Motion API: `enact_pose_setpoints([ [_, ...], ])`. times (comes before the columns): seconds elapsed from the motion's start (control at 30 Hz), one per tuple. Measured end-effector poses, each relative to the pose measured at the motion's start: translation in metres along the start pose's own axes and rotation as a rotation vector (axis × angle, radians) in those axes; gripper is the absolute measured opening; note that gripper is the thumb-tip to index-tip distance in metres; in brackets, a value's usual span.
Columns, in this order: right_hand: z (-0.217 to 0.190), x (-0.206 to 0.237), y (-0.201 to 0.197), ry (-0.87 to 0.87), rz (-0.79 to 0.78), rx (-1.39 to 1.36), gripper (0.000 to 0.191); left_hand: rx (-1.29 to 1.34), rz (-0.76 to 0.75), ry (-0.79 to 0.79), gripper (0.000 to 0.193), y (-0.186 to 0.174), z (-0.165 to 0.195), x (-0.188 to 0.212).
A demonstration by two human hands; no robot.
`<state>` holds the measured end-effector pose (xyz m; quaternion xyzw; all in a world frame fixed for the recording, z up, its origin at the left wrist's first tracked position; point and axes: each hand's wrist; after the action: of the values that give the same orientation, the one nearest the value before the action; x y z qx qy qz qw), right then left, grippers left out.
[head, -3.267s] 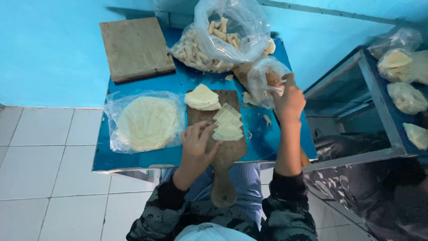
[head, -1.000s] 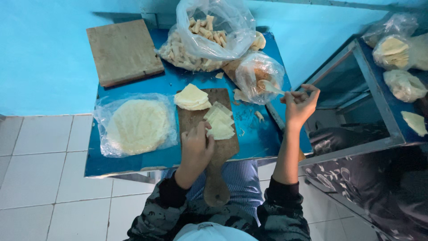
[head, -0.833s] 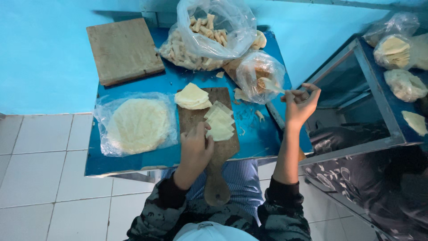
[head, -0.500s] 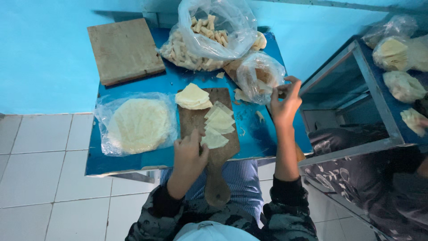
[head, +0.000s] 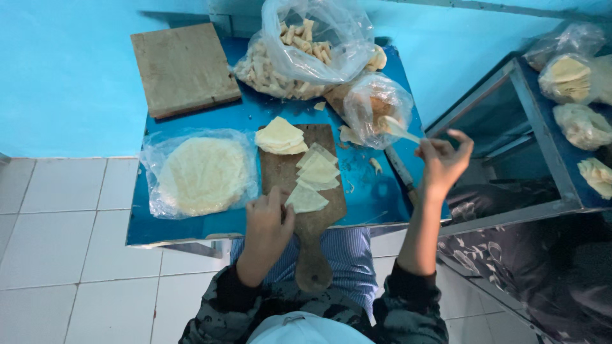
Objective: The person folds small square dough wrappers one at a time on a wooden paddle board, pressing each fold closed and placing the folded piece onto a growing stack on the board. They occasionally reach into a plastic bag of filling and continue folding more pieces.
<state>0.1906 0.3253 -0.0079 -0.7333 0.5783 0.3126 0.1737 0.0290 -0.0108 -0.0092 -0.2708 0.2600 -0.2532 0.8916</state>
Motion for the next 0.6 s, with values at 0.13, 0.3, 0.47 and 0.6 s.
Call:
enact_pose_setpoints([
  [0.13, -0.045, 0.041, -0.007, 0.074, -0.009, -0.109, 0.047, 0.017, -0.019, -0.067, 0.025, 0.000, -0.004, -0.001],
  [0.3, -0.068, 0.103, 0.022, 0.228, -0.168, -0.247, 0.047, 0.059, -0.014, -0.097, 0.024, 0.000, -0.003, -0.002],
  [0.47, -0.059, 0.139, 0.047, 0.186, -0.308, -0.244, 0.043, 0.126, -0.042, -0.136, 0.023, -0.005, 0.002, -0.005],
  [0.6, -0.052, 0.152, 0.043, -0.036, -0.363, -0.062, 0.042, 0.165, -0.026, -0.141, 0.025, -0.006, 0.006, -0.008],
])
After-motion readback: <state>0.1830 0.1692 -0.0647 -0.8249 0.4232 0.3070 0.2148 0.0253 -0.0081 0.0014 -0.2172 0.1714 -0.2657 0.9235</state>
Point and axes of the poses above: each hand's wrist, its own x-axis away from the middle knuckle, its own y-axis out of the palm, z = x × y, and after that the axes turned 11 degrees about -y, right-handed
